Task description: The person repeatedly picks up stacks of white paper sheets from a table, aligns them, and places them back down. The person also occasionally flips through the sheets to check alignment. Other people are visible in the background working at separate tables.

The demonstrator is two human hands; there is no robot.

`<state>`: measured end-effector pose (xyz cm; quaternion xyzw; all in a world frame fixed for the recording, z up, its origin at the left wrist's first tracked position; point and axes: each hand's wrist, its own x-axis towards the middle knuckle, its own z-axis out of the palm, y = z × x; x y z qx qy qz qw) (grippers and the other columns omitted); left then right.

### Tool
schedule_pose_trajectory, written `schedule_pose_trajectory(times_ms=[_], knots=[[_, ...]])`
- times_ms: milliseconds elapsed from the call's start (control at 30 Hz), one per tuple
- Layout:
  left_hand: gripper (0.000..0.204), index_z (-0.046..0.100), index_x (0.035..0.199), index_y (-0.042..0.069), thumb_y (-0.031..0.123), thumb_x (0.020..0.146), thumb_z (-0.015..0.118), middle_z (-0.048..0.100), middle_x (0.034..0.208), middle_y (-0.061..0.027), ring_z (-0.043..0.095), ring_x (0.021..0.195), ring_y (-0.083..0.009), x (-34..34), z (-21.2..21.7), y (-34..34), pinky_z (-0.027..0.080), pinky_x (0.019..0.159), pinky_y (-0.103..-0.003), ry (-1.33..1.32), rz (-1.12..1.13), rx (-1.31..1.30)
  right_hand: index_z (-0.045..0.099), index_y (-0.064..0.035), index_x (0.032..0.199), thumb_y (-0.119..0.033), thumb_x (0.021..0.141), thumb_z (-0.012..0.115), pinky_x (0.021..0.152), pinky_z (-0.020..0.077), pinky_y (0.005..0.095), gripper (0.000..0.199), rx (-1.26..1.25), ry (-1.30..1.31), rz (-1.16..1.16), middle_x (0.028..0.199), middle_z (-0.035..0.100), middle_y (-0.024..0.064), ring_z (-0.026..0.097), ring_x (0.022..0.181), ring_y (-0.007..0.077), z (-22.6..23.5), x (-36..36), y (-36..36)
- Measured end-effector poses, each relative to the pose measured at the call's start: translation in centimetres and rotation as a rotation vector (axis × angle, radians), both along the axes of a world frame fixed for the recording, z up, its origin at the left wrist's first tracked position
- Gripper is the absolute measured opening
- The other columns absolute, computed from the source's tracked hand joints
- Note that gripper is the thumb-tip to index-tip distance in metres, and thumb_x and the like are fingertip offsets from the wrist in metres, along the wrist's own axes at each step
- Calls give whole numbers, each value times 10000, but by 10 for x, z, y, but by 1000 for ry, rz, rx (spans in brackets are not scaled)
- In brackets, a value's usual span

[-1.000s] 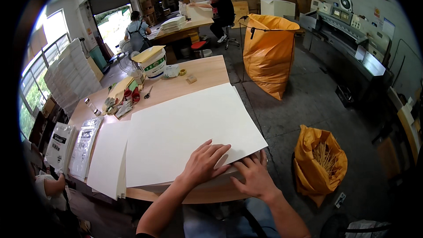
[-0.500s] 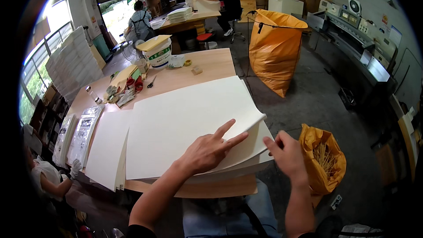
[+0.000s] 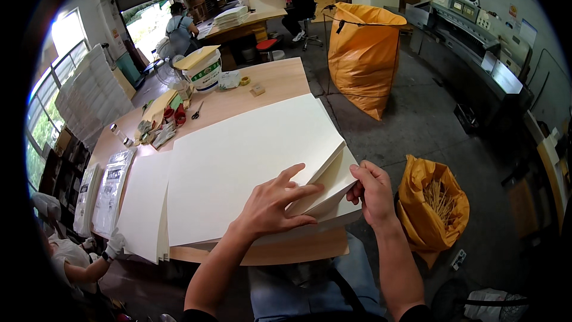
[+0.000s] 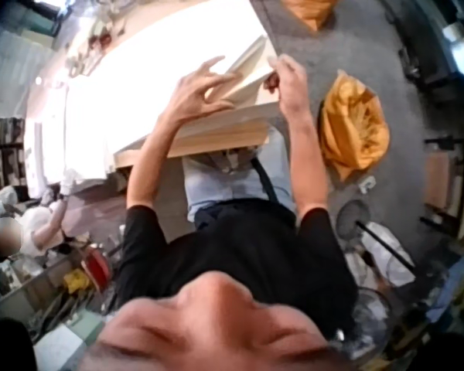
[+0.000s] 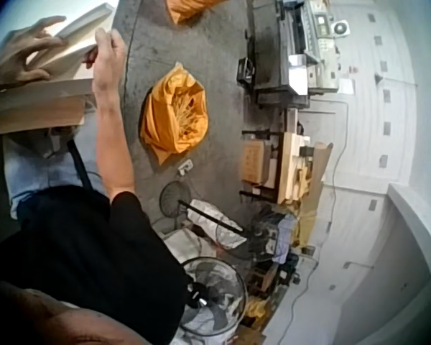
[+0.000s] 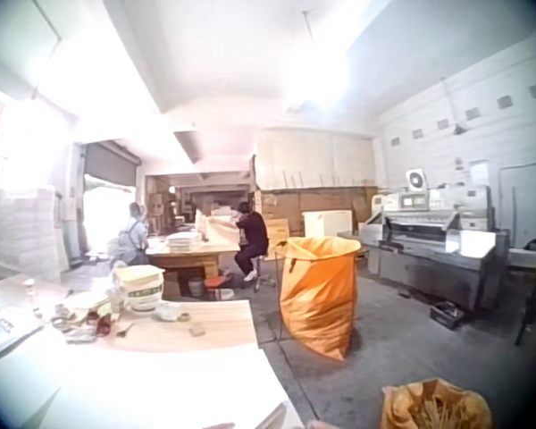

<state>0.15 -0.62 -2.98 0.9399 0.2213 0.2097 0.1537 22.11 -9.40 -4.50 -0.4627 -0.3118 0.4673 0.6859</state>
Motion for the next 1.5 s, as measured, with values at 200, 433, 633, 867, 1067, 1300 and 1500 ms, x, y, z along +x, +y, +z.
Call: schedule_pose_trajectory(times_ms=[200,433,633,867,1067,1300,1500], knots=[[544,685,1227,319,496,734,834,509,1442,-166,695,1066,-332,-2,3,6,568,835,-413,0,-47,-39,448,-126,677,-201,986,589,469,384,240,347,6,-22,26,594,476,-15,509,503,97,-3,3,-2],[429,650,1281,305,262,862,730,480,1473,-186,688,1041,-361,-1,10,5,569,823,-426,38,-33,-11,461,-116,674,-244,990,591,470,394,250,365,-11,-33,0,578,470,-9,519,517,105,9,0,-6],[360,660,1235,234,164,882,680,487,1469,-192,689,984,-365,0,7,4,573,775,-420,41,-49,-5,452,-122,662,-214,981,583,456,395,247,357,10,-328,-76,568,477,-12,534,508,101,1,-3,3],[486,700,1127,207,347,699,883,585,1366,-135,699,972,-304,1,5,0,574,766,-380,-81,-40,-43,458,-120,672,-197,977,585,443,380,244,340,13,45,3,574,487,-7,533,486,107,4,-3,3],[491,700,1152,214,312,706,883,616,1346,-103,688,1037,-299,-2,5,0,571,811,-382,-66,-11,-144,489,-110,698,-281,995,598,441,389,238,360,30,-51,23,580,499,-5,549,506,101,-4,2,1],[475,639,1302,273,219,845,757,582,1383,-146,683,1028,-338,-2,7,2,571,813,-395,-64,-16,-125,453,-115,673,-315,988,608,421,385,249,404,137,41,-46,578,493,-1,520,477,117,-9,-2,1],[353,652,1255,266,163,918,645,534,1429,-166,684,1004,-344,0,11,0,571,795,-407,8,2,-56,460,-121,665,-207,975,587,438,396,252,346,3,-124,-35,575,517,5,550,479,123,-1,0,6]])
